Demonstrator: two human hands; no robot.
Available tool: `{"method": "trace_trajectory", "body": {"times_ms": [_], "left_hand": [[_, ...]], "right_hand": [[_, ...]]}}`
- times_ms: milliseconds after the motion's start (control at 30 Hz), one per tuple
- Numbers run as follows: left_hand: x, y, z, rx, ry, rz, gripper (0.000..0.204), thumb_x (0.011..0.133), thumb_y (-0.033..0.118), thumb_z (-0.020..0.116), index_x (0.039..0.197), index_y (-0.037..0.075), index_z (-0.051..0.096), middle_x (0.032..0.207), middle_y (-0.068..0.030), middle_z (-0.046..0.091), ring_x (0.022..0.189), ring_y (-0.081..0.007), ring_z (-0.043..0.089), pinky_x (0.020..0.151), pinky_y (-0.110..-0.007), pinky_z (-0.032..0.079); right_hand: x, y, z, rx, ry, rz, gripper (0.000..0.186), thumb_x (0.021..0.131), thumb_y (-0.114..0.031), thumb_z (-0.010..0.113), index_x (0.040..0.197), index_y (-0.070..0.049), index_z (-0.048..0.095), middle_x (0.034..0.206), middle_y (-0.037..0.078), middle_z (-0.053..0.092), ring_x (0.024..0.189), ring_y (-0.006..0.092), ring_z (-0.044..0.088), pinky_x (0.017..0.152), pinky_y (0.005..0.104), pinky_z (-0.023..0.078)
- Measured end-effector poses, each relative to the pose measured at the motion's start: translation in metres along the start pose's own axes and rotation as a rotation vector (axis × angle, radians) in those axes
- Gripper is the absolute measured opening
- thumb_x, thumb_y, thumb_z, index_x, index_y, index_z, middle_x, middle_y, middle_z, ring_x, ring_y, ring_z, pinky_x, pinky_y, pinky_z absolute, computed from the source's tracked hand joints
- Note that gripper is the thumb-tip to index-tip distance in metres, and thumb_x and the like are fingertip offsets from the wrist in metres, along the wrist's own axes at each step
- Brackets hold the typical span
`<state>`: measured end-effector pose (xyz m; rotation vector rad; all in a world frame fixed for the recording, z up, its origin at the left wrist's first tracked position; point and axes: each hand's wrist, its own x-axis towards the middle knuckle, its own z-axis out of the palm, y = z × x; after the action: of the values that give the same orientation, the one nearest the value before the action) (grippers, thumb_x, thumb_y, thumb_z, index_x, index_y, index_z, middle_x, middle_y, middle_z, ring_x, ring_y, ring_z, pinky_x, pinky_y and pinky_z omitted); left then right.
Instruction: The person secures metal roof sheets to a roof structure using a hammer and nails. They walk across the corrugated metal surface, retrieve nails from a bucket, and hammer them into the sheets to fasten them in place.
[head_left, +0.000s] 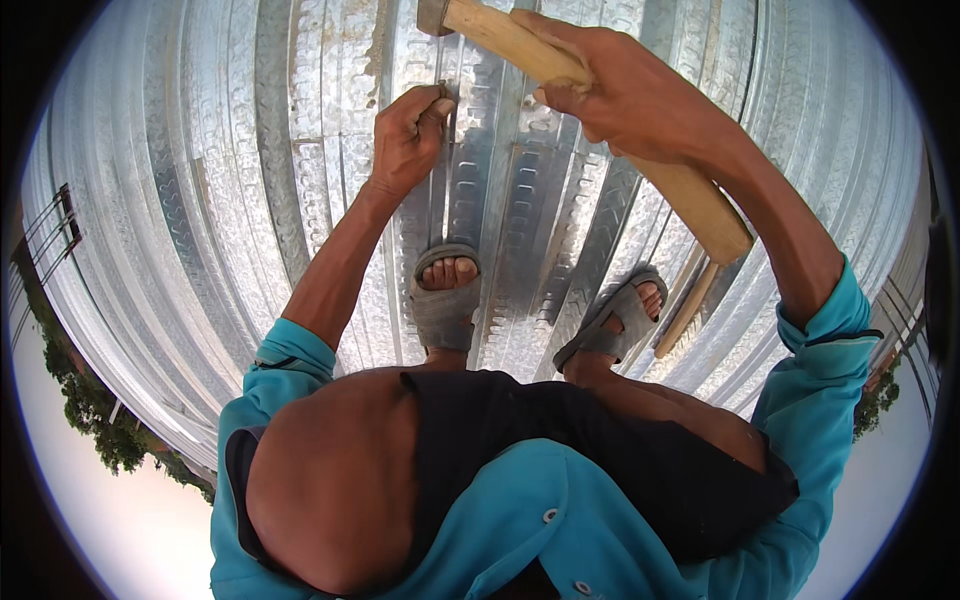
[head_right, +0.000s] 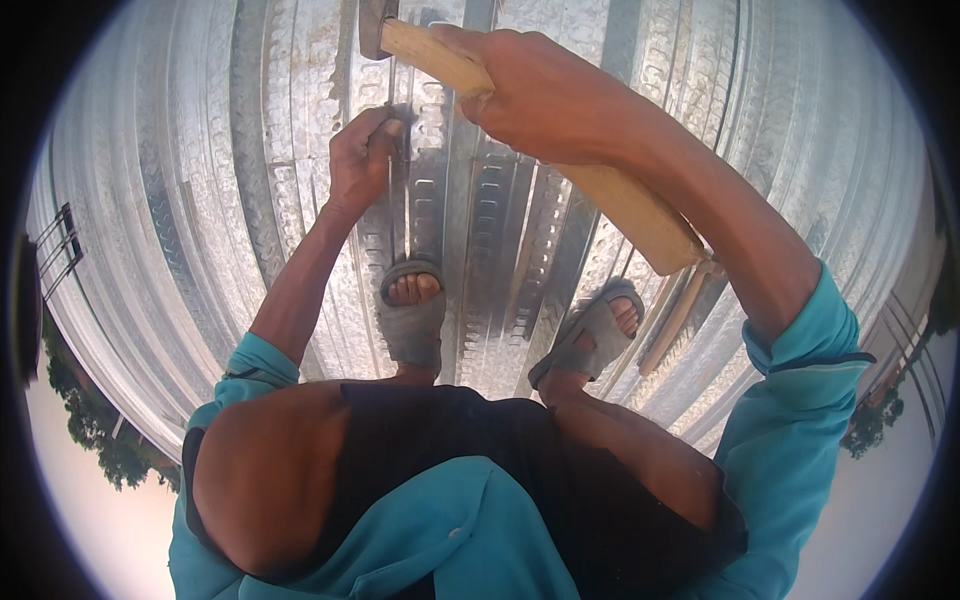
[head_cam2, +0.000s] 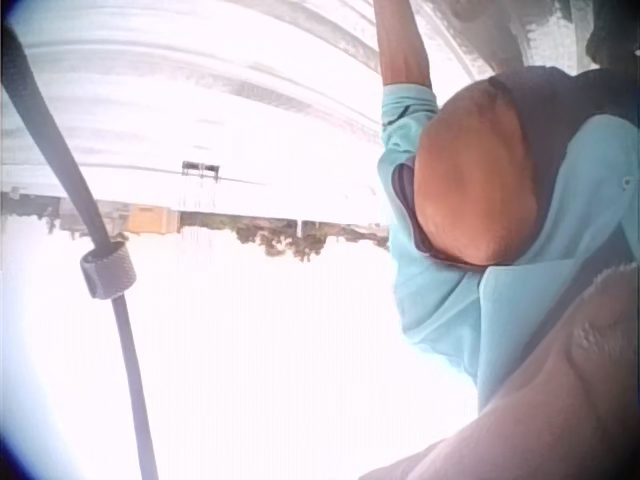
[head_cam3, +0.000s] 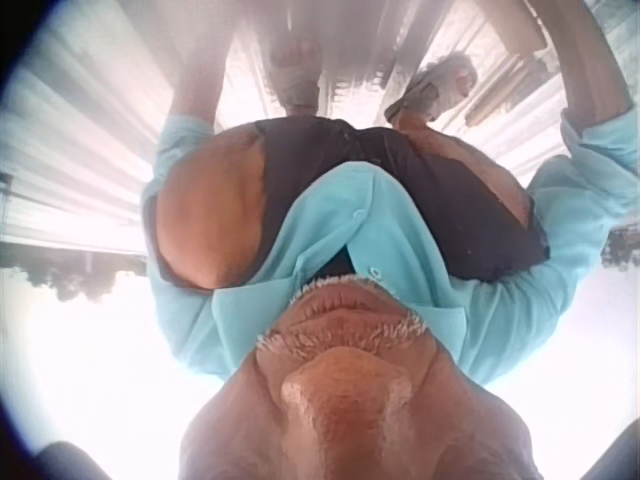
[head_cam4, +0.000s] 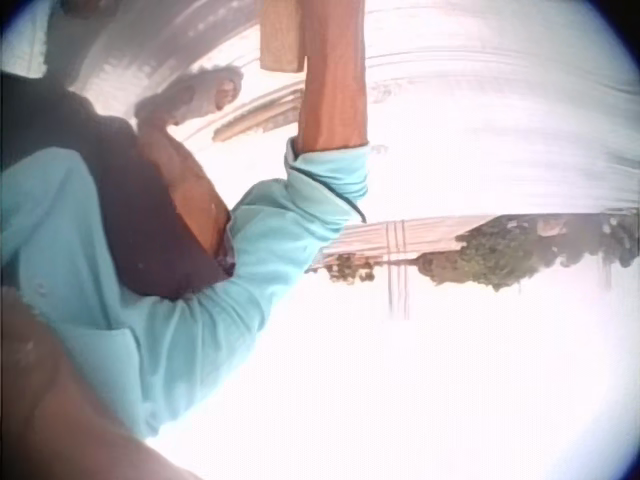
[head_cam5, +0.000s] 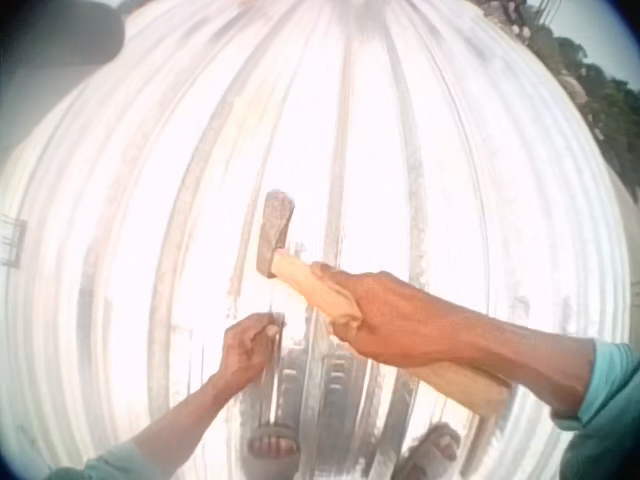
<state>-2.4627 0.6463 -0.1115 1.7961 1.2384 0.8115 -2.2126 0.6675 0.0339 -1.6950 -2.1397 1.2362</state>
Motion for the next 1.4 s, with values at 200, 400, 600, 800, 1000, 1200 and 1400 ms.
{"method": "trace_trajectory", "body": {"times_ms": [200, 400, 600, 800, 1000, 1200, 1400], "left_hand": [[0.0, -0.006, -0.005, -0.407, 0.099, -0.38, 0.017, 0.101, 0.012, 0.062, 0.103, -0.004, 0.068, 0.078, -0.0022, 0.064, 0.065, -0.0072, 0.056, 0.059, -0.024, 0.047], [0.005, 0.0, -0.004, -0.155, 0.007, -0.169, 0.012, 0.097, 0.007, 0.065, 0.098, -0.004, 0.069, 0.079, -0.0053, 0.066, 0.063, -0.0082, 0.058, 0.057, -0.025, 0.048], [0.006, -0.005, -0.006, -0.295, -0.009, -0.181, 0.011, 0.098, 0.005, 0.061, 0.098, -0.003, 0.068, 0.079, -0.0054, 0.065, 0.063, -0.0094, 0.058, 0.058, -0.026, 0.048], [0.006, -0.015, -0.007, -0.245, -0.039, -0.142, 0.011, 0.098, 0.006, 0.062, 0.099, -0.002, 0.069, 0.073, -0.0058, 0.063, 0.062, -0.0102, 0.057, 0.057, -0.028, 0.048], [0.002, -0.024, -0.002, -0.159, 0.011, -0.08, 0.01, 0.096, 0.006, 0.065, 0.101, 0.0, 0.07, 0.074, -0.0107, 0.065, 0.06, -0.0142, 0.057, 0.057, -0.03, 0.048], [0.002, -0.012, -0.004, -0.138, 0.016, -0.129, 0.009, 0.093, 0.005, 0.066, 0.099, -0.001, 0.068, 0.077, -0.013, 0.067, 0.062, -0.0191, 0.059, 0.059, -0.031, 0.049], [0.005, -0.017, -0.004, -0.091, 0.004, -0.107, 0.007, 0.092, 0.004, 0.065, 0.097, -0.002, 0.067, 0.077, -0.0149, 0.064, 0.062, -0.0239, 0.058, 0.06, -0.032, 0.049]], "right_hand": [[-0.007, -0.05, -0.062, 0.192, 0.13, 0.192, 0.068, 0.097, -0.01, 0.059, 0.156, 0.001, 0.028, 0.085, 0.01, 0.062, 0.064, 0.0149, 0.058, 0.06, 0.0297, 0.052], [-0.012, -0.035, -0.053, 0.297, -0.049, 0.293, 0.07, 0.095, -0.009, 0.061, 0.156, 0.001, 0.028, 0.089, 0.011, 0.062, 0.065, 0.0144, 0.058, 0.062, 0.0297, 0.051], [-0.019, -0.051, -0.039, 0.191, 0.051, 0.265, 0.071, 0.095, -0.006, 0.062, 0.157, 0.001, 0.026, 0.086, 0.01, 0.062, 0.065, 0.0132, 0.057, 0.06, 0.0286, 0.05], [-0.008, -0.039, -0.047, 0.355, 0.002, 0.339, 0.071, 0.096, -0.002, 0.061, 0.157, 0.001, 0.026, 0.083, 0.008, 0.06, 0.06, 0.012, 0.055, 0.057, 0.0281, 0.049], [0.003, -0.046, -0.04, 0.376, 0.048, 0.2, 0.071, 0.095, -0.004, 0.061, 0.157, 0.001, 0.026, 0.084, 0.009, 0.061, 0.062, 0.0136, 0.057, 0.059, 0.029, 0.05], [0.016, 0.005, -0.004, -0.055, -0.219, -0.141, 0.071, 0.096, -0.01, 0.061, 0.156, 0.002, 0.027, 0.089, 0.016, 0.065, 0.066, 0.0176, 0.06, 0.066, 0.031, 0.053], [0.021, -0.024, -0.032, 0.044, -0.021, 0.164, 0.053, 0.097, -0.025, 0.061, 0.144, -0.006, 0.045, 0.087, 0.015, 0.067, 0.071, 0.0221, 0.065, 0.066, 0.036, 0.056]]}}
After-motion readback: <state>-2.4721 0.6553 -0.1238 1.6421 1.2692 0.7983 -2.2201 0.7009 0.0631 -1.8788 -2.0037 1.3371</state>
